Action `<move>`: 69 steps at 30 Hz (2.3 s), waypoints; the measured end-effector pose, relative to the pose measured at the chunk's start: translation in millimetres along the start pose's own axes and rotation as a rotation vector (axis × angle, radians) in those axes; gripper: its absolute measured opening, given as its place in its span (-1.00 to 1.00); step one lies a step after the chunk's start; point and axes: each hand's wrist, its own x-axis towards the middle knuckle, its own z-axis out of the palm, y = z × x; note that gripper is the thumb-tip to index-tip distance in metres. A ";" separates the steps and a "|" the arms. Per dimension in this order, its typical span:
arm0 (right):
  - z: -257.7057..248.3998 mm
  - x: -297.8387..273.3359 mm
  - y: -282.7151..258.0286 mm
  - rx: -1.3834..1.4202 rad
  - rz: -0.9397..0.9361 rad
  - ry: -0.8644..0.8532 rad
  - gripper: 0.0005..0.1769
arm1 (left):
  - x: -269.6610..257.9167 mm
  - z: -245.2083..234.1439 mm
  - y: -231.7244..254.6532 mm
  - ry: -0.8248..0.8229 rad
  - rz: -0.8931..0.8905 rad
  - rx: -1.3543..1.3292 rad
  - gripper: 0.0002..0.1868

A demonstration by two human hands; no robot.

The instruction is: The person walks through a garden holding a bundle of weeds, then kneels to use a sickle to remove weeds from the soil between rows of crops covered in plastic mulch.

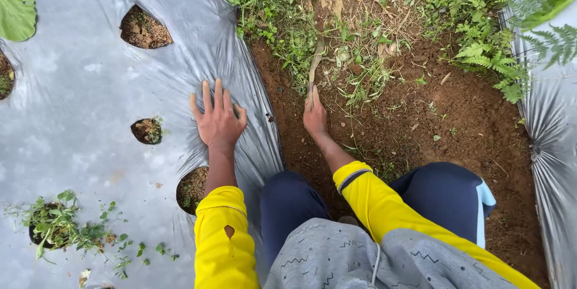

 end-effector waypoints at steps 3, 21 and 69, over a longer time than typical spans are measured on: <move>-0.5 -21.5 28.3 0.003 -0.007 -0.030 -0.38 | 1.3 0.4 -1.7 -0.009 0.000 0.011 -0.57; 3.8 -12.3 37.5 -0.078 -0.033 -0.015 -0.38 | -1.2 5.4 -1.7 -0.013 -0.004 0.013 -0.57; -86.6 -161.6 57.0 -0.160 0.140 0.272 -0.47 | -24.1 14.4 -29.6 -0.105 0.130 -0.152 -0.45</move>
